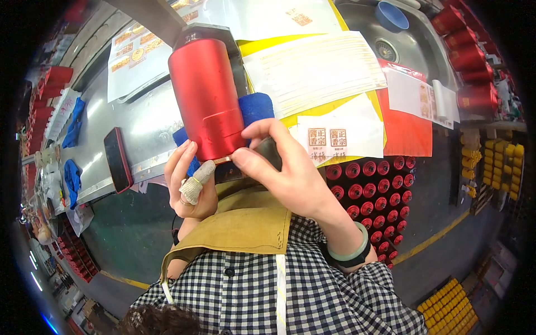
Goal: Applying decorative labels and seals to red liquor bottles on a production line.
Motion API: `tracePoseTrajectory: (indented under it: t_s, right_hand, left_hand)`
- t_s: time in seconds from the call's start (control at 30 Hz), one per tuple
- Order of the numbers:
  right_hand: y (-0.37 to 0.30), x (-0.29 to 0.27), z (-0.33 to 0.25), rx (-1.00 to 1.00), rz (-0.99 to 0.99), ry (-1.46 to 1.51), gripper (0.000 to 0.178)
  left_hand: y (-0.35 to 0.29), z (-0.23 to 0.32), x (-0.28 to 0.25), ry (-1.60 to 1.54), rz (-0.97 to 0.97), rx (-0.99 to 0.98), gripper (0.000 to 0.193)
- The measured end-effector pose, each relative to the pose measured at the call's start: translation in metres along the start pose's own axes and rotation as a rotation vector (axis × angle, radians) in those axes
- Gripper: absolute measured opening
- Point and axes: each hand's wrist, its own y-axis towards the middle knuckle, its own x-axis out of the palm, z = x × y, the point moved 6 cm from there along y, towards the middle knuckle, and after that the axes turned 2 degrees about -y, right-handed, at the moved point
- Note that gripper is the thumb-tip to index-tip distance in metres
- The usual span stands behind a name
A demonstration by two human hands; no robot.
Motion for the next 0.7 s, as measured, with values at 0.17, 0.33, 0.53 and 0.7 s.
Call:
tracePoseTrajectory:
  t_s: [0.17, 0.33, 0.53, 0.7]
  right_hand:
    - [-0.007, -0.01, 0.002, -0.08, 0.058, 0.083, 0.022]
    - [-0.008, -0.006, -0.015, -0.235, 0.148, -0.359, 0.012]
    - [-0.007, 0.002, -0.018, -0.277, 0.152, -0.281, 0.014]
    - [-0.003, 0.004, -0.013, -0.242, 0.173, -0.287, 0.014]
  left_hand:
    - [0.0, 0.0, 0.0, -0.03, 0.023, -0.056, 0.036]
    - [-0.004, 0.0, 0.0, -0.008, 0.001, -0.019, 0.03]
    - [-0.001, 0.001, 0.001, 0.004, 0.004, -0.014, 0.029]
    - [0.0, 0.002, 0.003, 0.064, -0.041, -0.028, 0.031]
